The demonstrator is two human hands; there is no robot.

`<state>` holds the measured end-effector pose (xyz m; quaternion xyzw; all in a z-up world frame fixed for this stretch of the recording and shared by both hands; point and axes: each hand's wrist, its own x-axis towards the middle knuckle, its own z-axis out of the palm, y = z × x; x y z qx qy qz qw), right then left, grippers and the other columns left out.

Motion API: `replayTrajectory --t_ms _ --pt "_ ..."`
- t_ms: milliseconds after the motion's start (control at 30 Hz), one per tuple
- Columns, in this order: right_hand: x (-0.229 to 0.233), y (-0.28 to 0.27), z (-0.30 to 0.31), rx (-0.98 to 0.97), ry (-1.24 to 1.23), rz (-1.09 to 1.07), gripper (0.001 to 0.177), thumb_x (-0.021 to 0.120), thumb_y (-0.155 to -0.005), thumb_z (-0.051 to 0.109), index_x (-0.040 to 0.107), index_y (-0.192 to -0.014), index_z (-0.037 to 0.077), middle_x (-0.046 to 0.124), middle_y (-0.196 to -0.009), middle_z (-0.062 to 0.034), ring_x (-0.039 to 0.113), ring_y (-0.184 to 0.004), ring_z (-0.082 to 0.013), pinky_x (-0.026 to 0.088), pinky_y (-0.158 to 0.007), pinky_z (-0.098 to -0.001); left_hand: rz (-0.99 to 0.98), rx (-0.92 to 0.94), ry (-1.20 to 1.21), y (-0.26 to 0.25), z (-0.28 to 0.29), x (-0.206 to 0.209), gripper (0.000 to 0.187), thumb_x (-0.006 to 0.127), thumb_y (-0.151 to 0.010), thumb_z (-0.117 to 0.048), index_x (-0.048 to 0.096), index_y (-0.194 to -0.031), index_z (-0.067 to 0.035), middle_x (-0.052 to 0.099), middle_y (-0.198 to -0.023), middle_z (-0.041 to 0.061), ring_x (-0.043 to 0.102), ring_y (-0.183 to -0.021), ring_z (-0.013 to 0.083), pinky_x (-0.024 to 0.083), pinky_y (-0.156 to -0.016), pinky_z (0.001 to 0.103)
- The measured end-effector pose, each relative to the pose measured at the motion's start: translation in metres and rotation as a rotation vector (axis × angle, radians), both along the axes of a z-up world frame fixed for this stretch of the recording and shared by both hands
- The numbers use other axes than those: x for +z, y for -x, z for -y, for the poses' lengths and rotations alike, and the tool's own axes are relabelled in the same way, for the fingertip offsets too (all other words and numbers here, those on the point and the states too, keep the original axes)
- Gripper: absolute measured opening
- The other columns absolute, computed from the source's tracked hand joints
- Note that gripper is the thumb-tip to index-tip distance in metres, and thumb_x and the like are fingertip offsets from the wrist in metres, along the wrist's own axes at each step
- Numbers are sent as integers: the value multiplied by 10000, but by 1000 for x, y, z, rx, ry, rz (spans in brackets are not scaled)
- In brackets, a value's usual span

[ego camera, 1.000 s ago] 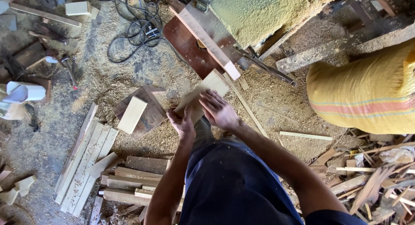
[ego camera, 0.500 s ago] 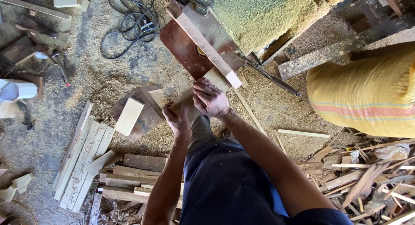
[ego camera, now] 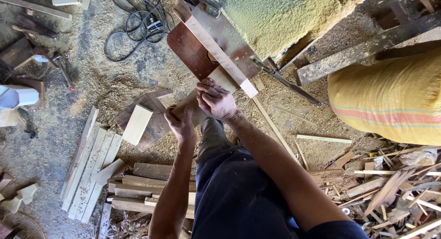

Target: The person shapes several small wooden boards by pressing them against a stationary rotary cutter at a workstation in a workshop.

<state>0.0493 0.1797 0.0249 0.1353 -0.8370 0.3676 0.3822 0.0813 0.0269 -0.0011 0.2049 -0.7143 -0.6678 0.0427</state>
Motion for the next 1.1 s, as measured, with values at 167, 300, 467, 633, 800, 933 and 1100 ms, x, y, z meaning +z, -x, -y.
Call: replayTrajectory --t_ms 167,300,467,633,800,933,1100 --pt "7 8 -1 -10 -18 3 144 687 -876 112 713 -766 22 766 -974 -147 755 -930 -327 591 -954 -435 -16 26 4 8 -6 9 581 921 -836 -281 497 -1218 -171 567 -1104 49 557 -1017 141 509 -865 300" --pt "6 12 1 3 12 21 146 686 -877 93 703 -757 11 764 -974 -158 753 -937 -342 590 -953 -449 -12 35 12 14 -8 20 569 911 -840 -267 503 -1222 -162 568 -1112 55 550 -1023 144 508 -867 302" --pt "12 19 0 -16 -10 14 120 703 -857 100 709 -757 34 769 -994 -130 755 -940 -311 585 -967 -421 -17 60 -43 19 -7 20 570 919 -833 -249 509 -1219 -162 596 -1063 46 579 -968 126 529 -829 277" --pt "11 24 3 -9 -1 16 128 691 -869 99 698 -761 29 765 -1004 -141 752 -950 -323 585 -966 -428 -23 59 -33 24 -3 18 574 926 -825 -265 511 -1209 -166 595 -1054 40 579 -956 119 528 -820 273" --pt "9 29 4 -4 5 14 131 693 -870 101 697 -762 27 766 -1009 -143 753 -951 -327 582 -967 -432 -36 65 -22 30 -1 14 570 935 -817 -253 520 -1198 -164 601 -1038 33 581 -940 111 526 -803 259" --pt "10 33 5 0 12 11 123 696 -861 92 698 -758 25 765 -1002 -143 753 -949 -327 581 -974 -429 -29 54 -27 33 -2 21 561 927 -829 -262 514 -1198 -172 601 -1053 39 579 -955 124 530 -824 276" --pt "9 39 6 -7 -3 18 112 702 -855 91 701 -757 35 770 -1006 -129 755 -954 -313 582 -974 -424 -31 53 -30 39 -4 28 550 909 -849 -261 502 -1206 -162 590 -1065 44 572 -969 128 531 -837 287"
